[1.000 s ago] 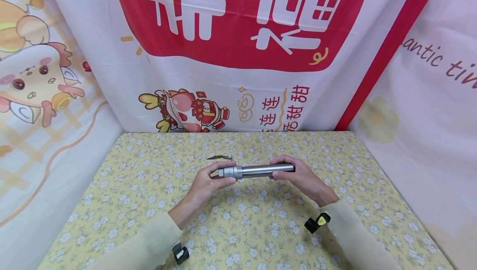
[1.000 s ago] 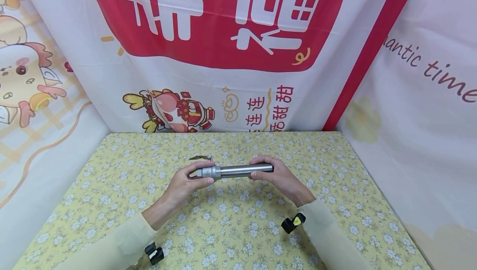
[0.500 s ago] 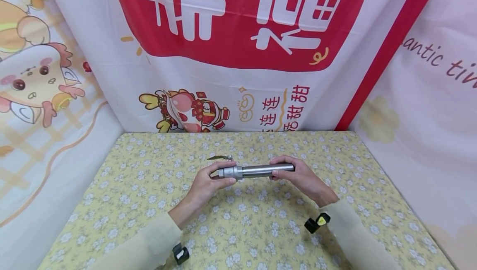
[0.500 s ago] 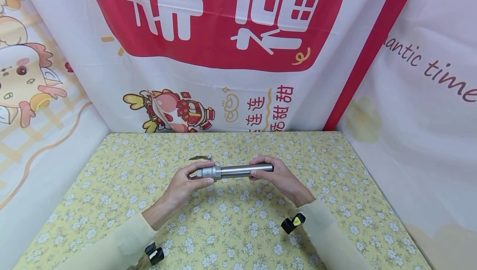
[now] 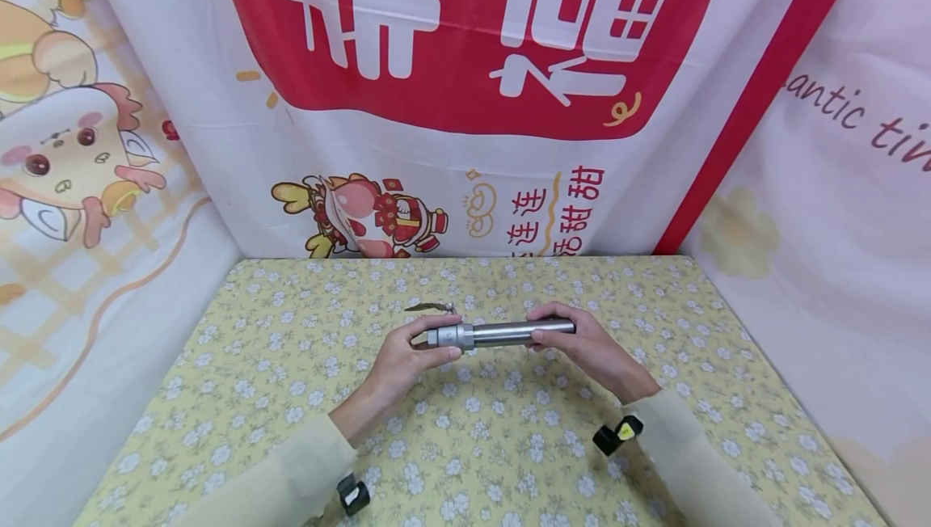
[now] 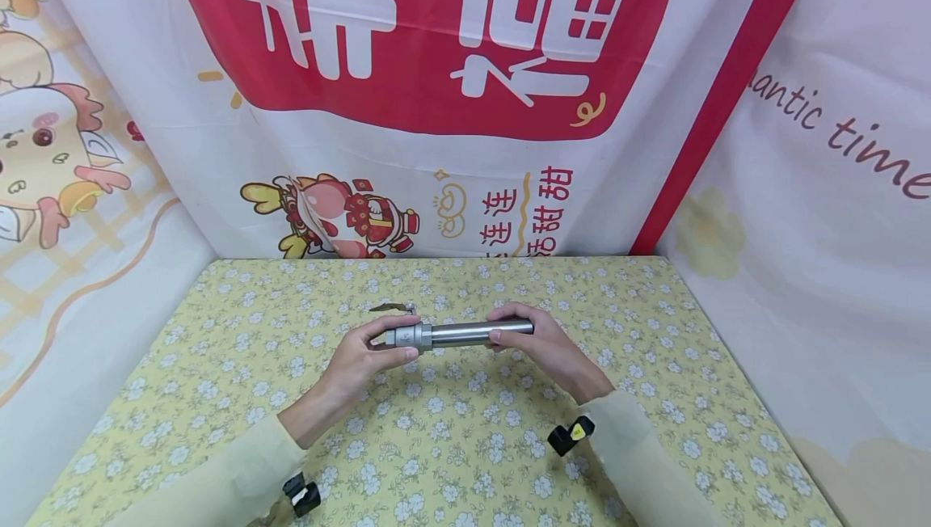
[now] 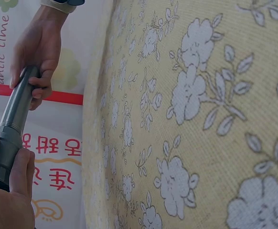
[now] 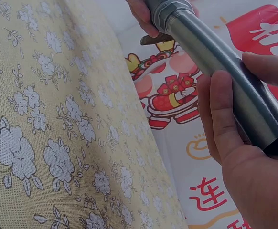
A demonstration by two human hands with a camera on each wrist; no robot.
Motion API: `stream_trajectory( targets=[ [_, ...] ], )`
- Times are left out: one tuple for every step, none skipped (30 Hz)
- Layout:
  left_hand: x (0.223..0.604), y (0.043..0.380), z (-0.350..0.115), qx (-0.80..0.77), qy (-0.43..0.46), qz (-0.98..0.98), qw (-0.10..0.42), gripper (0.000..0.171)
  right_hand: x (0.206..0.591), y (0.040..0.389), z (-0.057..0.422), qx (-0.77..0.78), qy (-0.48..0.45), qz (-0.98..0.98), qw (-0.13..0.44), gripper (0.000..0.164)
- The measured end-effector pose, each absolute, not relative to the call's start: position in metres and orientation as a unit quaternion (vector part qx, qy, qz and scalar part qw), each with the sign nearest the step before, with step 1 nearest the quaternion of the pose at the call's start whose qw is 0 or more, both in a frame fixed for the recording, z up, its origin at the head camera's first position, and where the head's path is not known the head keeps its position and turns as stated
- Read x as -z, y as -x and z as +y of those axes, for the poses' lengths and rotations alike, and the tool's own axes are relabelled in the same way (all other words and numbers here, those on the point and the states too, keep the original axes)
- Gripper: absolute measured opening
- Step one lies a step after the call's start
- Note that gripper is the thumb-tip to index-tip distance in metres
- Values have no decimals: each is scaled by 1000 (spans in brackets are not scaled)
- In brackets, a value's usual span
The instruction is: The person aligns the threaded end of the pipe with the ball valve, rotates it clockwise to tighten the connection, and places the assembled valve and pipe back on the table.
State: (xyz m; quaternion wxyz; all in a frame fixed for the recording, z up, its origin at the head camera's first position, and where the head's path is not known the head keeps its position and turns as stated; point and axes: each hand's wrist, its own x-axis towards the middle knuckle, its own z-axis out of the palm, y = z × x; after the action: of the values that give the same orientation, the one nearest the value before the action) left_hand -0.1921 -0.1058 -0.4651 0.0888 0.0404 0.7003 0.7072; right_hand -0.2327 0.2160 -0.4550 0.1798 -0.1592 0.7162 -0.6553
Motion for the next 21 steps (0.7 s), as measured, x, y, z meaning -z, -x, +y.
stream_trajectory(
  targets=[
    [465, 192, -106, -707, -40, 700, 90, 50, 455, 233, 216, 656, 163, 715, 180, 44],
    [465, 192, -106, -707, -39, 701, 91, 50, 455, 233, 216, 656, 166, 713, 181, 44],
    [465, 192, -106, -707, -40, 701, 91, 50, 456, 232, 216, 657, 170, 711, 182, 44],
    [466, 192, -106, -706, -39, 701, 91, 50, 456, 232, 217, 658, 174, 709, 183, 43],
    [465, 192, -106, -706, -40, 701, 91, 50, 456, 232, 217, 660, 180, 707, 183, 42],
    [465, 192, -107, -706, -40, 702, 91, 49, 457, 233, 217, 661, 185, 704, 183, 42],
    [465, 192, -107, -705, -40, 702, 90, 49, 457, 232, 217, 662, 190, 702, 183, 41],
    [465, 192, -107, -705, -40, 703, 90, 49, 457, 232, 217, 663, 195, 699, 183, 42],
    [465, 192, -107, -704, -40, 703, 90, 49, 458, 233, 217, 664, 199, 697, 183, 42],
    [466, 192, -108, -704, -40, 703, 90, 49, 458, 233, 217, 666, 202, 695, 183, 42],
    [466, 192, -108, -704, -40, 704, 90, 49, 458, 233, 218, 666, 205, 693, 183, 42],
    [466, 191, -108, -704, -40, 704, 91, 49, 459, 233, 218, 667, 206, 692, 183, 43],
    [465, 191, -108, -704, -39, 703, 90, 49, 459, 233, 218, 667, 207, 692, 184, 44],
    [465, 191, -108, -704, -39, 703, 90, 49, 459, 233, 218, 667, 206, 692, 184, 45],
    [465, 191, -108, -704, -39, 703, 91, 49, 459, 233, 218, 666, 207, 692, 184, 45],
    [465, 191, -108, -705, -40, 702, 91, 49, 459, 233, 218, 665, 206, 694, 185, 45],
    [465, 191, -108, -705, -39, 702, 91, 49, 459, 233, 218, 664, 205, 695, 185, 46],
    [465, 191, -108, -705, -39, 702, 92, 49, 459, 233, 218, 663, 203, 697, 185, 45],
    [466, 191, -108, -705, -39, 702, 92, 49, 459, 233, 218, 661, 201, 698, 186, 45],
    [466, 191, -108, -705, -39, 702, 92, 49, 458, 234, 218, 661, 200, 699, 186, 45],
    [466, 191, -108, -705, -39, 702, 92, 49, 458, 234, 218, 660, 199, 700, 186, 44]
  ],
)
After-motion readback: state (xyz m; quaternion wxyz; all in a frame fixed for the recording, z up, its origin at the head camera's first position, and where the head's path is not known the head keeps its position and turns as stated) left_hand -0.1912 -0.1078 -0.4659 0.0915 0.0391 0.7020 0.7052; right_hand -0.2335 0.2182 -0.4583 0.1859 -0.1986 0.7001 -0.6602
